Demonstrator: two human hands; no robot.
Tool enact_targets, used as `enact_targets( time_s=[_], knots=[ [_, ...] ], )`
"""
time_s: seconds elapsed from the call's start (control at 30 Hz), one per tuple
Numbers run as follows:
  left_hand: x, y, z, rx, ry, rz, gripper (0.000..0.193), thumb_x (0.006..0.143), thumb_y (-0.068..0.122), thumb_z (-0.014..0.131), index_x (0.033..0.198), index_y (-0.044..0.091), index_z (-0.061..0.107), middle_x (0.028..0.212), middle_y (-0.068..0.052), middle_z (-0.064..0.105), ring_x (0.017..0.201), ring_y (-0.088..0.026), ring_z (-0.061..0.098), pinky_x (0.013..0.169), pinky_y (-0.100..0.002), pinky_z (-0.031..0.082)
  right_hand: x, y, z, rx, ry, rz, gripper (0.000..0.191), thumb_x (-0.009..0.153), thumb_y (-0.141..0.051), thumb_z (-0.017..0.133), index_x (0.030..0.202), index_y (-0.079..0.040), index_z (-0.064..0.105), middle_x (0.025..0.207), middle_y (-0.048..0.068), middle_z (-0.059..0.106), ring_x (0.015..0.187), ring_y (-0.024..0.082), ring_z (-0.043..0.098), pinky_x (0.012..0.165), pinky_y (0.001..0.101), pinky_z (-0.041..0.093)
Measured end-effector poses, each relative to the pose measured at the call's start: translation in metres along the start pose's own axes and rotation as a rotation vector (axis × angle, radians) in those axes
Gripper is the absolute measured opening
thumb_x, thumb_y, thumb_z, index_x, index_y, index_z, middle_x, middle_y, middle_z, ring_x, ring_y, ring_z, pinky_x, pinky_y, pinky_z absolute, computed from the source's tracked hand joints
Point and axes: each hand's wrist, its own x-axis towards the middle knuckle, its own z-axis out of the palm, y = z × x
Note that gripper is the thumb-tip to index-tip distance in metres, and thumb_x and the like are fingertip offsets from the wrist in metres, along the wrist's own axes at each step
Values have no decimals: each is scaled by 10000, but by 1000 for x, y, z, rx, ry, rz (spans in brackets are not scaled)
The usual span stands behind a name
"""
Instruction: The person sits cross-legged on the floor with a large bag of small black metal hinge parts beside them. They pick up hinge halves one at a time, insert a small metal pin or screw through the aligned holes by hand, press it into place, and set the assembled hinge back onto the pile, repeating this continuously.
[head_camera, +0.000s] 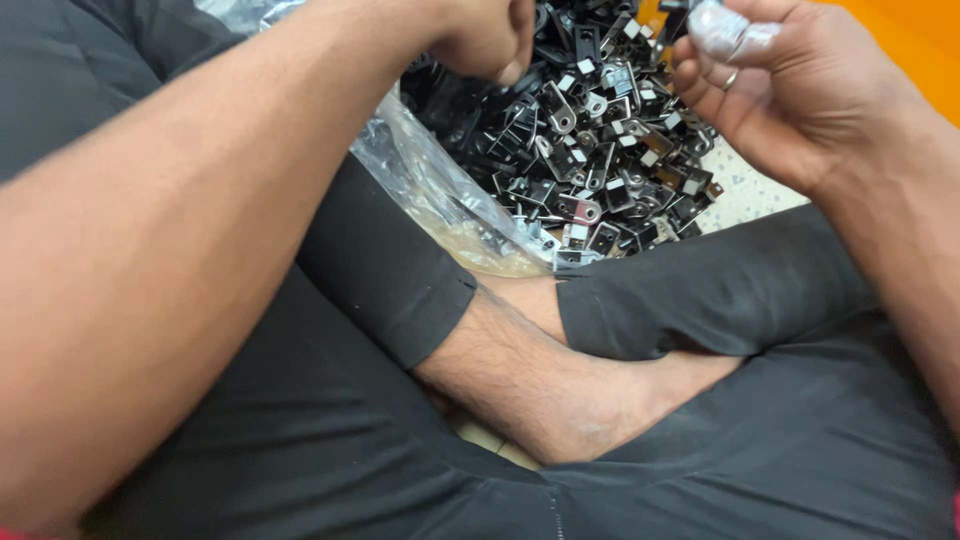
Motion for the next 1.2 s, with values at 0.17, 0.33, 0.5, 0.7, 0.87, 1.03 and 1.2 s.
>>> enact_targets(
  time_s=[0.17, 0.33, 0.5, 0.7, 0.87, 1.03, 1.2],
  knots=[
    [0, 4, 1, -331, 115, -11, 232, 793, 169, 842, 1019, 141, 797, 953, -59, 787, 892, -204, 748, 773, -401, 590, -16, -4, 25, -116, 86, 12, 89, 1030, -61, 589, 1102, -69, 641, 1070, 48, 670, 992, 174, 645, 905, 341, 576],
    [0, 30, 5, -681, 223, -5, 215, 786, 160, 834, 997, 134, 799, 921, -47, 794, 874, -183, 751, 772, -378, 587, -21, 0, 41, -37, 144, -38, 112, 1079, -82, 573, 1149, -39, 649, 1080, 82, 671, 969, 182, 664, 937, 361, 590],
    [-3, 59, 21, -825, 290, 19, 199, 780, 151, 825, 976, 127, 802, 888, -35, 800, 856, -163, 753, 770, -354, 583, -20, 1, 48, -80, 196, -78, 122, 1058, -62, 564, 1122, -39, 665, 1004, 64, 701, 845, 136, 668, 835, 306, 607],
    [-4, 76, 25, -865, 335, 38, 180, 771, 141, 815, 950, 119, 804, 848, -20, 808, 834, -138, 757, 768, -326, 579, -22, 1, 59, -197, 257, -116, 127, 1046, -56, 578, 1105, -56, 690, 978, 34, 729, 806, 95, 686, 748, 270, 610],
    [-7, 81, 25, -827, 263, -26, 149, 835, 164, 781, 973, 111, 763, 865, -23, 777, 831, -135, 753, 790, -317, 604, -20, 4, 59, -421, 355, -175, 133, 983, -19, 628, 1080, -79, 696, 954, -12, 737, 789, 51, 703, 658, 192, 592],
    [-4, 83, 27, -997, 360, 107, 176, 883, 234, 773, 991, 94, 768, 916, 9, 801, 823, -71, 792, 747, -214, 687, -17, 8, 52, -565, 253, -379, 68, 1040, 36, 710, 1069, -21, 687, 986, 12, 694, 801, 72, 666, 663, 198, 575],
    [12, 80, 35, -1293, 353, -19, 176, 898, 190, 758, 952, 24, 784, 894, -40, 784, 792, -111, 773, 705, -224, 686, -17, 6, 55, -542, 276, -402, 104, 982, 66, 684, 997, -32, 654, 960, 1, 681, 810, 70, 702, 654, 213, 607]
  ],
)
